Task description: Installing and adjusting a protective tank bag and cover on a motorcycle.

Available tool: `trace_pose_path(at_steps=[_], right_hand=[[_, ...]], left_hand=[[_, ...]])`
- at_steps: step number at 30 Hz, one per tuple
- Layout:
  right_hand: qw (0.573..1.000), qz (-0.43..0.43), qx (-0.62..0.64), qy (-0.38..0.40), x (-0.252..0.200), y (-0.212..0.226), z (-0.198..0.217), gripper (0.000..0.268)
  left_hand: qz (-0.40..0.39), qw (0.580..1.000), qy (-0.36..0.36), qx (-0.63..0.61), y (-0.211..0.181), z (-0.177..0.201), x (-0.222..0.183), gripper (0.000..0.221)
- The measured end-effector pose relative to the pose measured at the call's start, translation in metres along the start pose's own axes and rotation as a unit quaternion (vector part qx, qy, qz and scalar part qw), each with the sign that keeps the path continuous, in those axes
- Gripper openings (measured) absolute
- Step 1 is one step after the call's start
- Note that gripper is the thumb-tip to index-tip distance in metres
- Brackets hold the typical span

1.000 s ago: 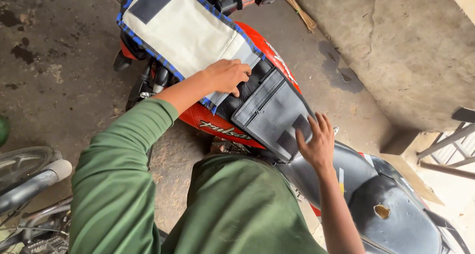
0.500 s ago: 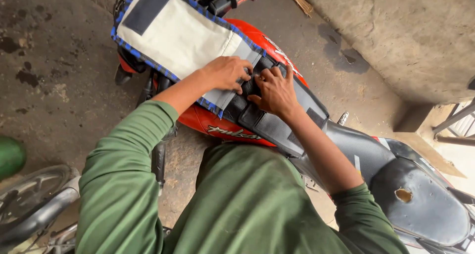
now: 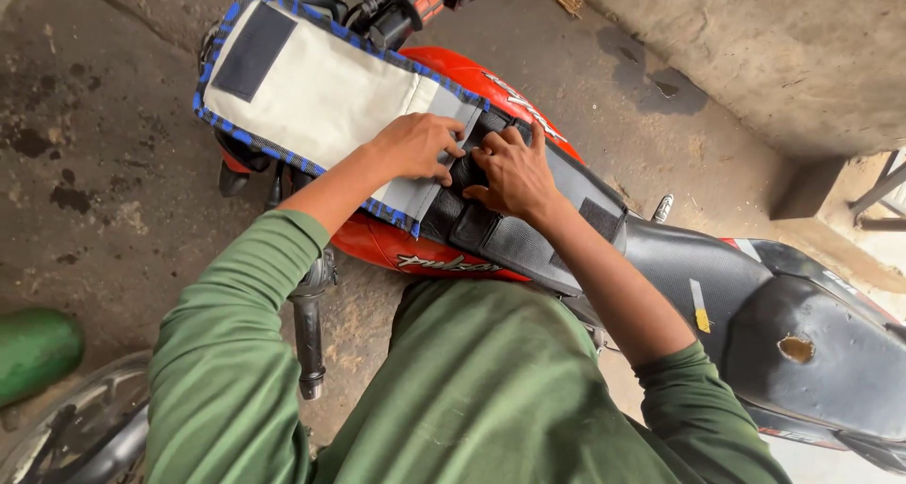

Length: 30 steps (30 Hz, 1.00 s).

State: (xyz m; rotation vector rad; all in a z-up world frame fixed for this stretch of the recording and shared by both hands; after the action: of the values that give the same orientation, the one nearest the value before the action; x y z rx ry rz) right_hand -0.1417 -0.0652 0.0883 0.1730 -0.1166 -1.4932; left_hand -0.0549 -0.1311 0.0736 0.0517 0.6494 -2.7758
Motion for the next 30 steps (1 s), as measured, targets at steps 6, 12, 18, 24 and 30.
trace_pose_path(at_steps=[6,12,18,24,30], right_hand=[[0.999,-0.014,-0.012,0.049,0.006,0.004,-0.004,0.059],[1.000,-0.001,-0.013,0.027,0.007,0.003,-0.003,0.059],[0.999,-0.006,0.001,0.042,0.003,0.004,-0.006,0.058],[0.980,-0.053,0.140,-0.133,-0.080,-0.047,0.020,0.069],[0.767,-0.455,0.438,-0.115,-0.230,-0.232,-0.124,0.078]], left_hand=[[0.032,0.999,0.012,-0.007,0.000,0.004,-0.005,0.047],[0.034,0.999,0.005,-0.013,0.011,0.005,-0.002,0.047],[0.066,0.998,0.018,-0.010,0.017,-0.003,-0.003,0.047],[0.085,0.996,-0.005,-0.016,0.016,-0.001,-0.008,0.045],[0.035,0.997,-0.039,-0.049,0.022,-0.014,-0.011,0.042]])
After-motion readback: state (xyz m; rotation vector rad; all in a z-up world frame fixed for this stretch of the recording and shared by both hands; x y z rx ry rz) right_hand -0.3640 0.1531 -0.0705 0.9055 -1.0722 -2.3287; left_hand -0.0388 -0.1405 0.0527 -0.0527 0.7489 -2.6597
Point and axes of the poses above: each hand's wrist, its own x-axis towards the middle knuckle, its own z-axis out of the back of the hand, y = z × x, the point moved 9 cm from there along x, towards the middle knuckle, and after that the axes turned 13 degrees about -z, right-handed, at the moved point
